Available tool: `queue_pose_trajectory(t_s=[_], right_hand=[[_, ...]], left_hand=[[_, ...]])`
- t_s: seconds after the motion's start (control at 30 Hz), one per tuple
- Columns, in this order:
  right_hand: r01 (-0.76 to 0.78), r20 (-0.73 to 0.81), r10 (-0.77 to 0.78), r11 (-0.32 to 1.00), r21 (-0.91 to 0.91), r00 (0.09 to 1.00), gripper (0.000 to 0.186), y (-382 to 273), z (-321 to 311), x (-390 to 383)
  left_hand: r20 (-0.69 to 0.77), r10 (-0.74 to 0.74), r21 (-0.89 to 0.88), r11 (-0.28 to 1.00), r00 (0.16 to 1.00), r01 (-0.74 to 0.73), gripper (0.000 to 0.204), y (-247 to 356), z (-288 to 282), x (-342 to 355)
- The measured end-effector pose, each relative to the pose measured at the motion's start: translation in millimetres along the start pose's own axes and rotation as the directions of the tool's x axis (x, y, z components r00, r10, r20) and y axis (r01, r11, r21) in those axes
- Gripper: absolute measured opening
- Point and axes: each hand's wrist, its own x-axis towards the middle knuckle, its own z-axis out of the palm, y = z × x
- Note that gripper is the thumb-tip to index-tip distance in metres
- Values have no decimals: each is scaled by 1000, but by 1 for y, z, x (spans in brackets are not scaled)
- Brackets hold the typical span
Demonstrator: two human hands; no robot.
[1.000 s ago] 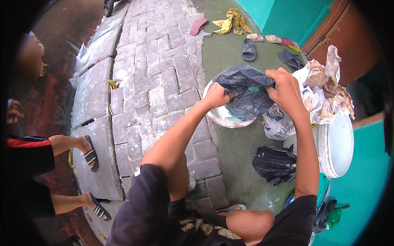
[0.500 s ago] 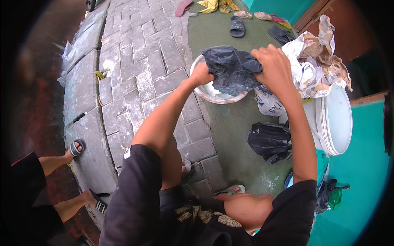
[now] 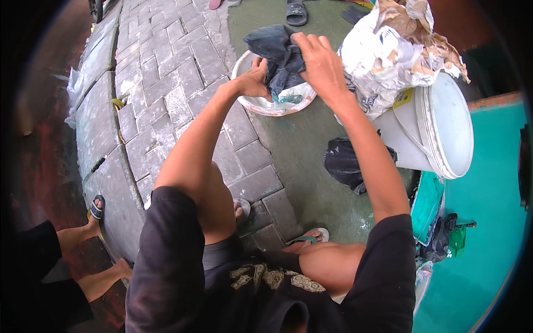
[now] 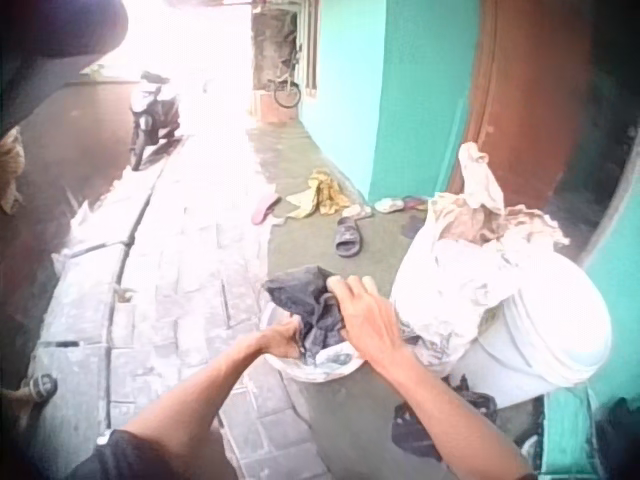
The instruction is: The person stirs white liquid in a bucket using a plastic cup and then mixes green paint in a separate bucket using their hand.
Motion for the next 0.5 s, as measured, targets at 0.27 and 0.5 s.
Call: queue_pose_trajectory(t_s=[0.27, 0.5], right_hand=[[-188, 94, 168, 944, 271, 981, 44, 1, 26, -28], [-476, 225, 433, 857, 198, 873, 29, 28, 70, -57]], left_hand=[[-555, -126, -135, 989, 822, 60, 36, -10, 19, 20], [23, -286, -910, 392, 958, 139, 31, 41, 4, 29]])
